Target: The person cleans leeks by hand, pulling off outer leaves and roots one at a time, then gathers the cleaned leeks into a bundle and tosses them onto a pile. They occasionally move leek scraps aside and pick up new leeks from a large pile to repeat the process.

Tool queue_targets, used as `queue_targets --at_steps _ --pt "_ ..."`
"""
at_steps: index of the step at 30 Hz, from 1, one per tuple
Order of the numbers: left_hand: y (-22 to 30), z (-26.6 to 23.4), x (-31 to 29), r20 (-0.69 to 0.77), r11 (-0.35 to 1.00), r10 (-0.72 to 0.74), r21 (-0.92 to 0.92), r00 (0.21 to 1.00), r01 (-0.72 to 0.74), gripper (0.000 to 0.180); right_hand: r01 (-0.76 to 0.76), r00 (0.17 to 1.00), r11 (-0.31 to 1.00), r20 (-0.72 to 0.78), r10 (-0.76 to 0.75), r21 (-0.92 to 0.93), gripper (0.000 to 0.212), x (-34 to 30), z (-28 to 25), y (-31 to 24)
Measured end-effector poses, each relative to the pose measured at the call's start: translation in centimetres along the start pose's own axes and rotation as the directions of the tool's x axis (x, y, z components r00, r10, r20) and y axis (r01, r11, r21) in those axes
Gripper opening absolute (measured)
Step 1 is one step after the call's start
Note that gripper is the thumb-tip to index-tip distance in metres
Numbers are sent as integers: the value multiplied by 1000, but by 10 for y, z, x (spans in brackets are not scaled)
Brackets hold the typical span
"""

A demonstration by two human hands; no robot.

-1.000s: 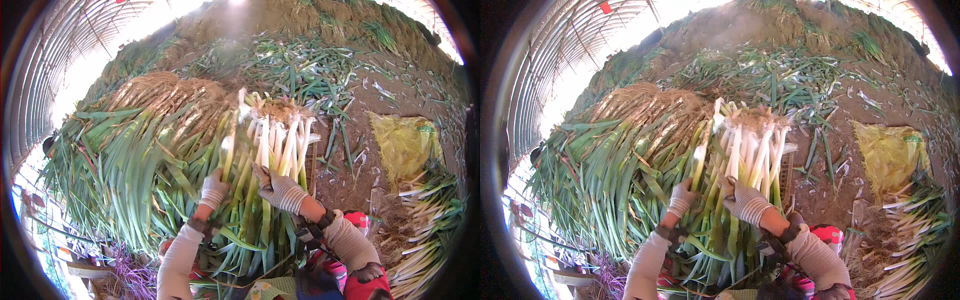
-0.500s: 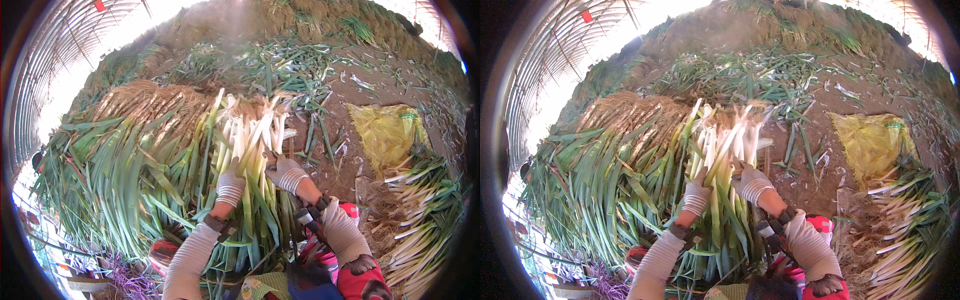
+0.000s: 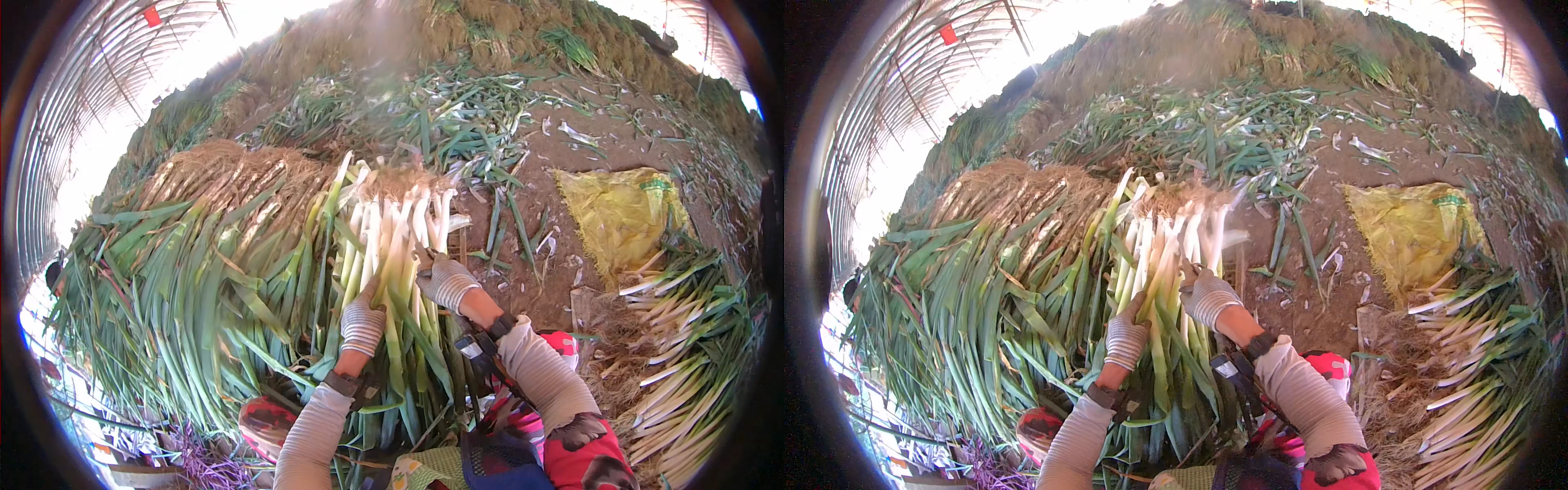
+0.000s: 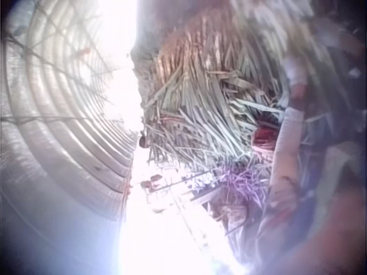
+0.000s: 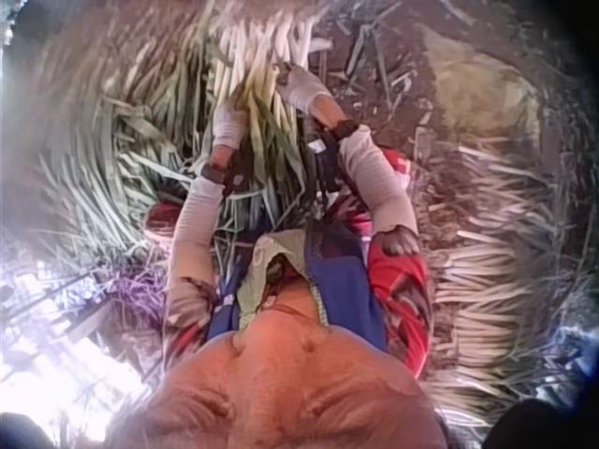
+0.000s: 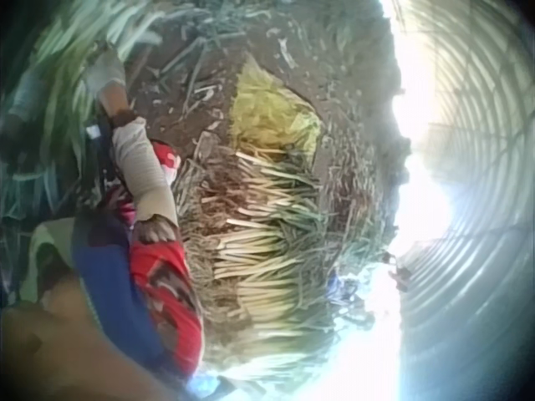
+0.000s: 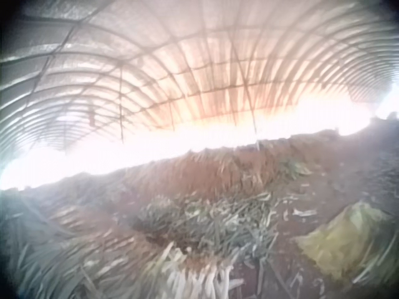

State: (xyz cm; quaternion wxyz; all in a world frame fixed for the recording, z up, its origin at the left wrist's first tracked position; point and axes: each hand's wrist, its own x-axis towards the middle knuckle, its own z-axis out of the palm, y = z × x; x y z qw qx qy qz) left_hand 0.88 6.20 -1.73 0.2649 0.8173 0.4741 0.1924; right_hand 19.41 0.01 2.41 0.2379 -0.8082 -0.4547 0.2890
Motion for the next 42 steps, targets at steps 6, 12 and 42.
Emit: queue_targets --at_steps 6,12,42 --pt "-8 -4 -23 -3 996 26 -84 1000 -26 59 74 996 984 -63 -65 159 53 9 -8 -2" --pt "-7 -11 -26 49 993 -37 -106 998 42 55 69 998 993 -23 -67 99 53 15 1 2" --pt "-68 -104 58 -62 934 -209 285 976 218 35 295 920 946 227 -319 133 51 -47 9 -36"
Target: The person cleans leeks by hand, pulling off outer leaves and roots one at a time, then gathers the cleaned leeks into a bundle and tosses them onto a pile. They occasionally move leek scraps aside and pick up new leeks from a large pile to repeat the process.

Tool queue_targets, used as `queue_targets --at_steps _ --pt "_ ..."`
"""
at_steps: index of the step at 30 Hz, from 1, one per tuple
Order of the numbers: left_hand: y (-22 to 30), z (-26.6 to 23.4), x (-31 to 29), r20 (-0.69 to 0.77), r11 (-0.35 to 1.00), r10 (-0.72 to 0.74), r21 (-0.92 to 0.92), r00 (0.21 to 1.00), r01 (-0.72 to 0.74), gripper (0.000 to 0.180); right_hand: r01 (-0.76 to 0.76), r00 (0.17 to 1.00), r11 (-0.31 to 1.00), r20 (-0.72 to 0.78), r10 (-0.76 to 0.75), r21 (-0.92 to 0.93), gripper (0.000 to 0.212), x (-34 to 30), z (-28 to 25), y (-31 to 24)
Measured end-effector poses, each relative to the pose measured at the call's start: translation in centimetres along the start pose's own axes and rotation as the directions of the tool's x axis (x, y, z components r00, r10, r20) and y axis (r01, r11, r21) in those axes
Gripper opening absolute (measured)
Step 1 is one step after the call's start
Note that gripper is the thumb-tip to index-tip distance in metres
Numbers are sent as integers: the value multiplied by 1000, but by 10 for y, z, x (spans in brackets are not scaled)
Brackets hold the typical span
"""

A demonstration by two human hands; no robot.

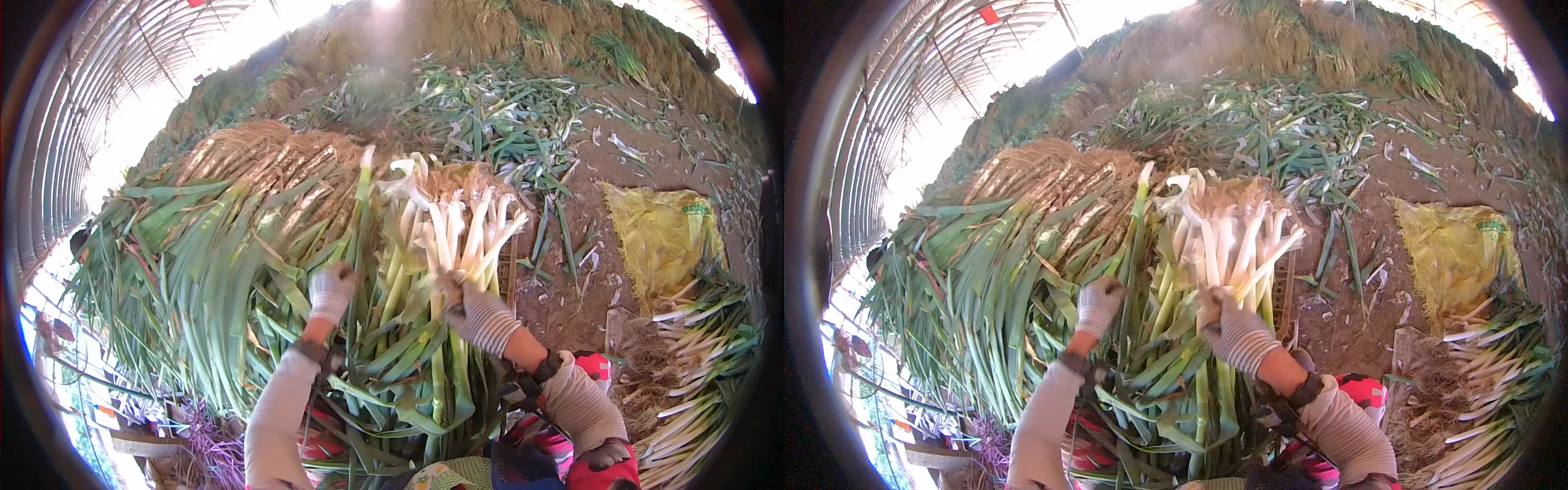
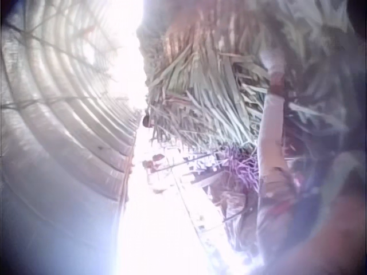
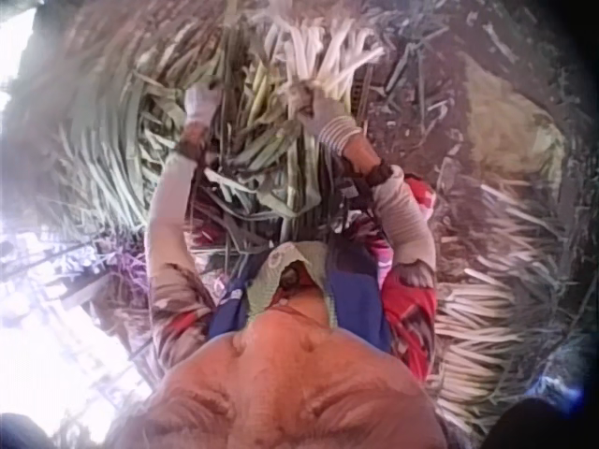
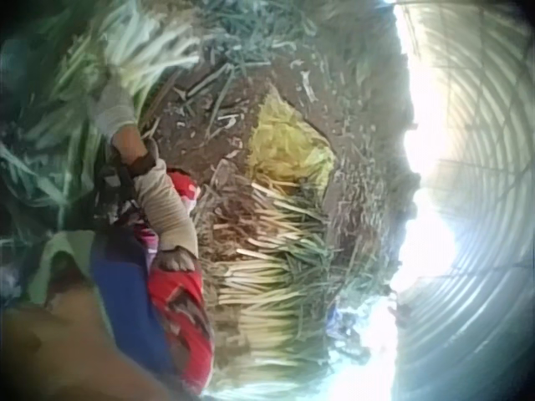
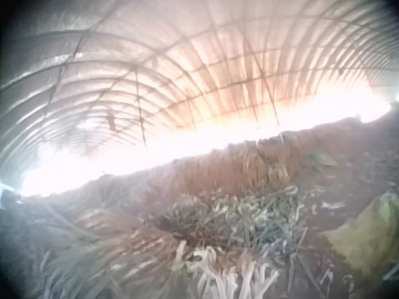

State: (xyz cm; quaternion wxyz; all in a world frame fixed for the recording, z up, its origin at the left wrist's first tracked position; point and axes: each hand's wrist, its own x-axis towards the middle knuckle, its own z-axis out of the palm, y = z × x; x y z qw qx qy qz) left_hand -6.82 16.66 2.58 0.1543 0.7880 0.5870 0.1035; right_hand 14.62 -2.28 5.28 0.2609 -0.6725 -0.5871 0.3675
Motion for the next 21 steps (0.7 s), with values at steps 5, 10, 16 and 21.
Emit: queue_targets --at_steps 5,10,16,21 --pt "-19 31 79 -252 910 87 413 964 26 45 83 990 981 127 -61 -175 53 19 21 -8" --pt "4 46 90 -128 838 37 545 991 39 66 -108 980 994 -165 110 25 56 26 8 14" --pt "-10 21 91 70 877 -113 475 991 66 55 -20 996 999 85 23 -26 53 24 17 -10" --pt "-15 55 68 191 958 -209 239 959 162 50 95 987 995 133 -91 -26 56 25 34 -11"
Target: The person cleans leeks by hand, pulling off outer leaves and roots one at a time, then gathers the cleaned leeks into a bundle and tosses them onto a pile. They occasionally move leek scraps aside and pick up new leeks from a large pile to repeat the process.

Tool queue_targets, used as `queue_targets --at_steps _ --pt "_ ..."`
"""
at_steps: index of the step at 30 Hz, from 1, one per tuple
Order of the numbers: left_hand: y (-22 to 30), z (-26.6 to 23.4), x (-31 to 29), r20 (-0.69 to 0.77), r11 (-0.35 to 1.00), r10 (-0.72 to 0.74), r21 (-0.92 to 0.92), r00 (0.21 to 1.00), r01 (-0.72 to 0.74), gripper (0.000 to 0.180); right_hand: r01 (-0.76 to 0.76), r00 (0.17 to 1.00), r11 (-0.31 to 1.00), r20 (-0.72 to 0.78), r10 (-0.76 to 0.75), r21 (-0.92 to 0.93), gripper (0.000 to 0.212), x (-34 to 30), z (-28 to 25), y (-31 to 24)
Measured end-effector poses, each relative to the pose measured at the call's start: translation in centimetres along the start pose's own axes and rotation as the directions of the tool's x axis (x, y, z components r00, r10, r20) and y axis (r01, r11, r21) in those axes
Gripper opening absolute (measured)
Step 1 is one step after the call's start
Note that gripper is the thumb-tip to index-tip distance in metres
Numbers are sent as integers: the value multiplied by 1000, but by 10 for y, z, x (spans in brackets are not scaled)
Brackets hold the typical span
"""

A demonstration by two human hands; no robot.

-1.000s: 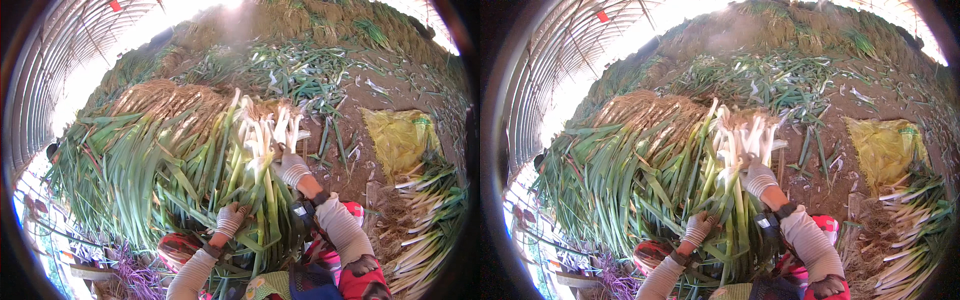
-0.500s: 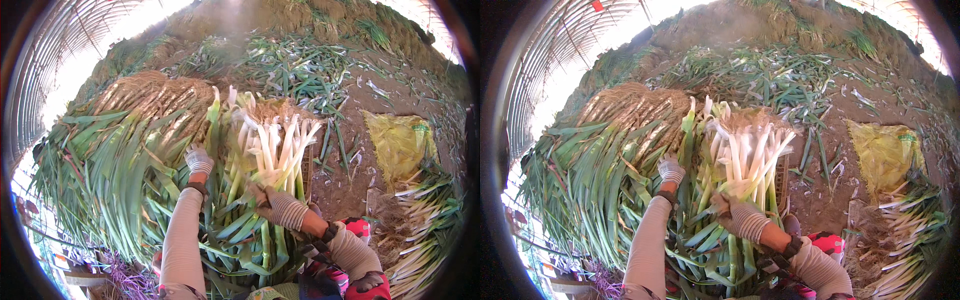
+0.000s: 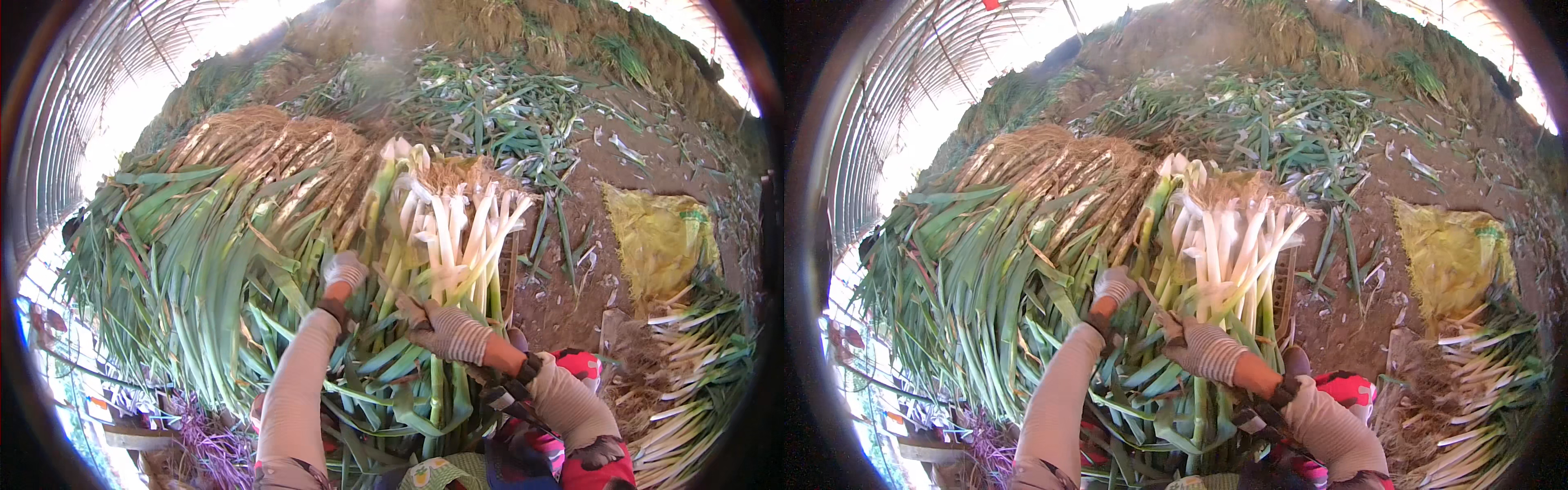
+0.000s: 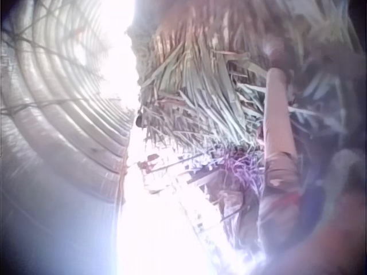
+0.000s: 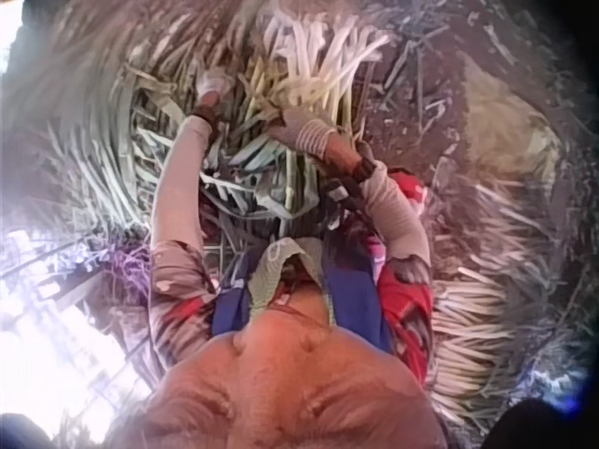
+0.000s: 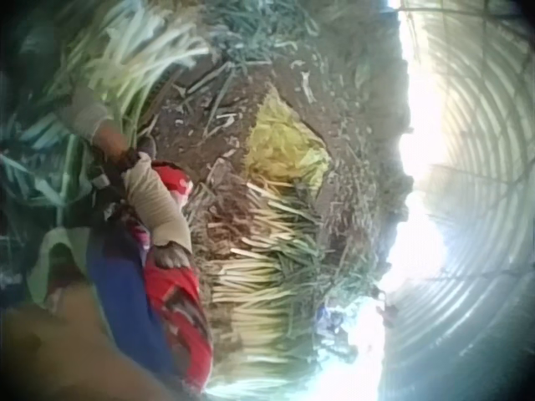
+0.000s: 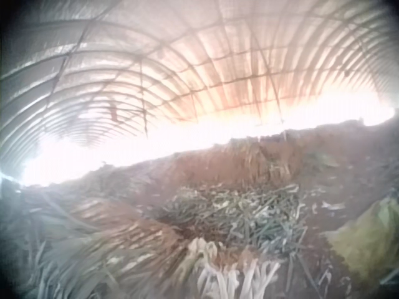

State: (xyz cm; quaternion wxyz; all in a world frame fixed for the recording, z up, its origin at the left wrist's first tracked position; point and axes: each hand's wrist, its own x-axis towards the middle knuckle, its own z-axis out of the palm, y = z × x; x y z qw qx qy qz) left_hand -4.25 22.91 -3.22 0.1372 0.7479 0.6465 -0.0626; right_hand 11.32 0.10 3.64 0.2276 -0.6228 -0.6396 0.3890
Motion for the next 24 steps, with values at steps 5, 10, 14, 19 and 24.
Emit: queue_targets --at_steps 5,10,14,19,24 --pt "-21 2 -40 -123 950 54 -300 991 -89 48 -128 984 989 -134 118 -71 56 6 -6 4" --pt "-58 -9 -46 101 750 118 -661 988 -22 43 -47 998 999 -48 46 -18 54 -4 0 -10" --pt "-28 -24 -67 146 835 249 -534 957 -136 44 -19 997 998 76 14 58 56 -2 5 -6" --pt "-11 -18 -97 -113 930 228 -269 967 -251 40 29 999 994 37 -26 -103 52 -12 -6 -14" --pt "10 5 -133 -267 961 81 -235 960 -146 30 -35 998 999 -45 34 -25 51 -23 9 -13"
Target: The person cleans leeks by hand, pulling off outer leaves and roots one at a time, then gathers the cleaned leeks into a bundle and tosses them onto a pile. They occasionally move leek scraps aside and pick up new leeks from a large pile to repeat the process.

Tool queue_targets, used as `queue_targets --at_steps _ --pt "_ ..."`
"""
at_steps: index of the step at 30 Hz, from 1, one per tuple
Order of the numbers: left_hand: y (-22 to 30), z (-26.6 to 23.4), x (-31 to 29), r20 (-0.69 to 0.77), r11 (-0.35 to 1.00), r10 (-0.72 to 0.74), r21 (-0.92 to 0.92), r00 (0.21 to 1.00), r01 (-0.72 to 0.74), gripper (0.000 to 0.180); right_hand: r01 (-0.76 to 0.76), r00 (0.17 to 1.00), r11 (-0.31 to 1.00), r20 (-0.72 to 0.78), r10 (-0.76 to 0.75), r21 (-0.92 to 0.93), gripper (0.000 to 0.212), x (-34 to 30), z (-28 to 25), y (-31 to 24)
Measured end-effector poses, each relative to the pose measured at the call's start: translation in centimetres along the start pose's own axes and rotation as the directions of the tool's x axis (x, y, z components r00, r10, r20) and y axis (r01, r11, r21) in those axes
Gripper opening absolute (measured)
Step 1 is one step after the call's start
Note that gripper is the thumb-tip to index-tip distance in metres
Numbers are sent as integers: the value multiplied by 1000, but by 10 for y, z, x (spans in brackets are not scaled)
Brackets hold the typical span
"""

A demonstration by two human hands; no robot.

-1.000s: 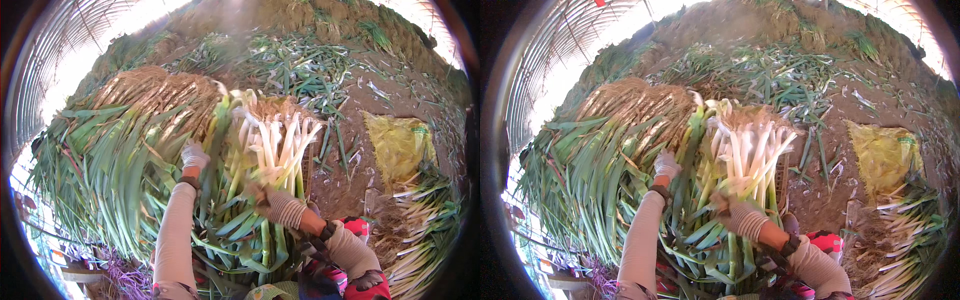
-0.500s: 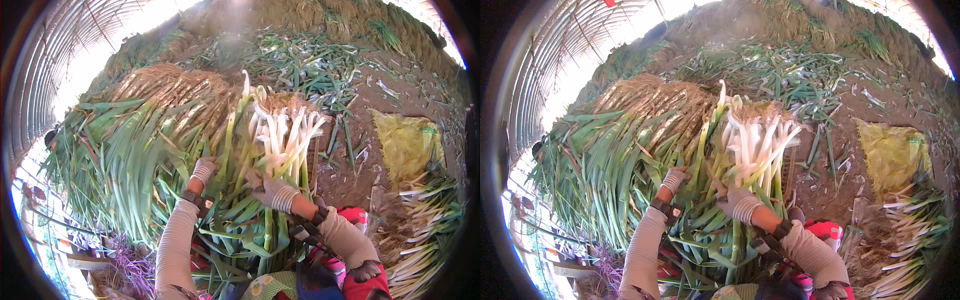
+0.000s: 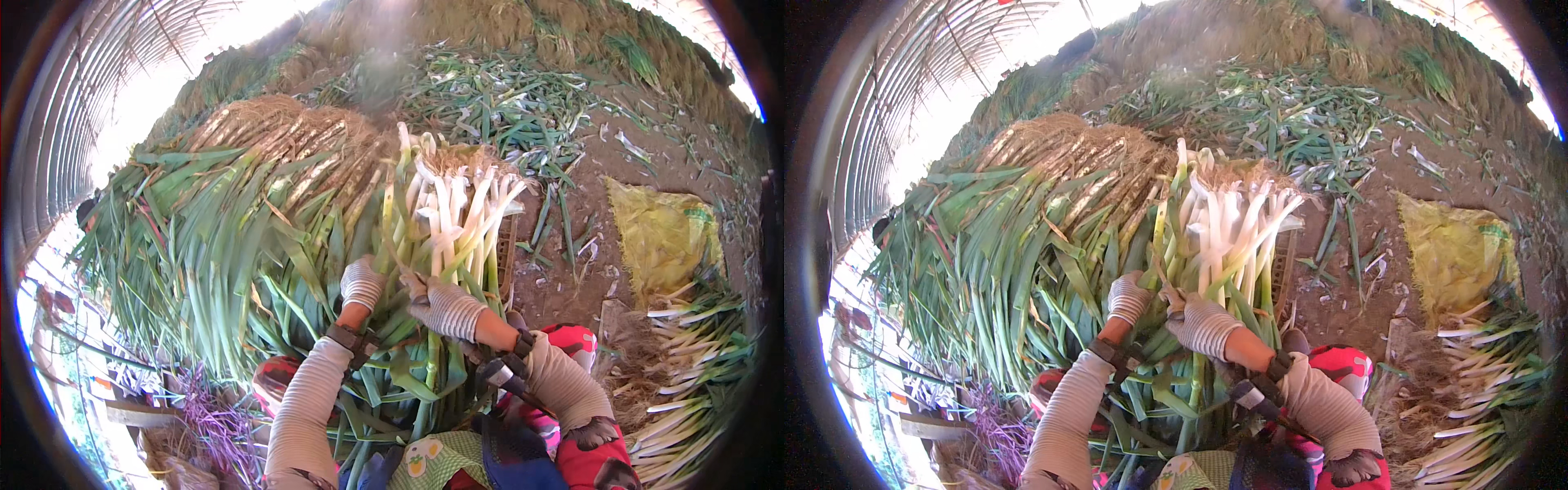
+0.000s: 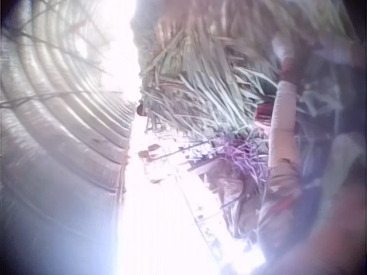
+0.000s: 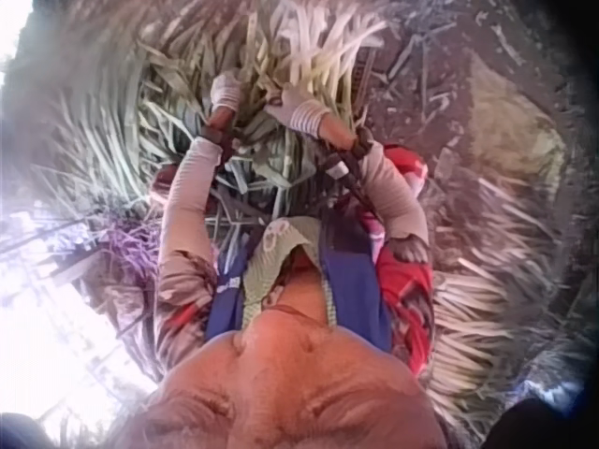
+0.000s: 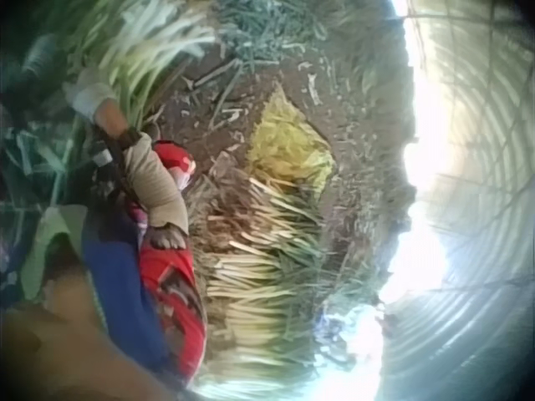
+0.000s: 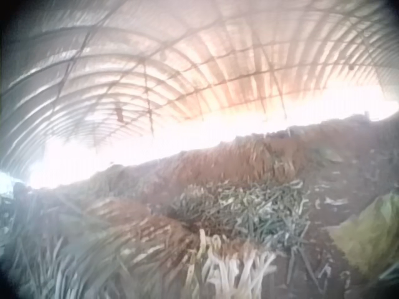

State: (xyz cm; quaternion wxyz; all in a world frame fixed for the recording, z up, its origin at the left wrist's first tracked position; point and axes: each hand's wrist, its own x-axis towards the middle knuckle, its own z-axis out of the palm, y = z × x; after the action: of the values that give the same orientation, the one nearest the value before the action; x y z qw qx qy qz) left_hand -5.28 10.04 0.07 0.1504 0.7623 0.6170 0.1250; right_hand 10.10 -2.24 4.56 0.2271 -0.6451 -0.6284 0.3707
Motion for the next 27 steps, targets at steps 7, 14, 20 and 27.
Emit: queue_targets --at_steps 7,14,20,27 --pt "-5 10 -16 -38 999 -26 -41 999 24 28 -173 967 985 192 167 16 38 14 -9 -5" --pt "-7 7 -33 11 988 -45 -148 999 46 30 -202 962 955 140 236 -218 43 18 3 -19" --pt "-42 25 -32 54 874 -53 -480 997 72 44 -166 984 935 11 178 -312 61 39 9 -28" --pt "-56 34 -30 70 817 -10 -575 998 48 51 -173 977 906 49 208 -387 43 76 10 -31"
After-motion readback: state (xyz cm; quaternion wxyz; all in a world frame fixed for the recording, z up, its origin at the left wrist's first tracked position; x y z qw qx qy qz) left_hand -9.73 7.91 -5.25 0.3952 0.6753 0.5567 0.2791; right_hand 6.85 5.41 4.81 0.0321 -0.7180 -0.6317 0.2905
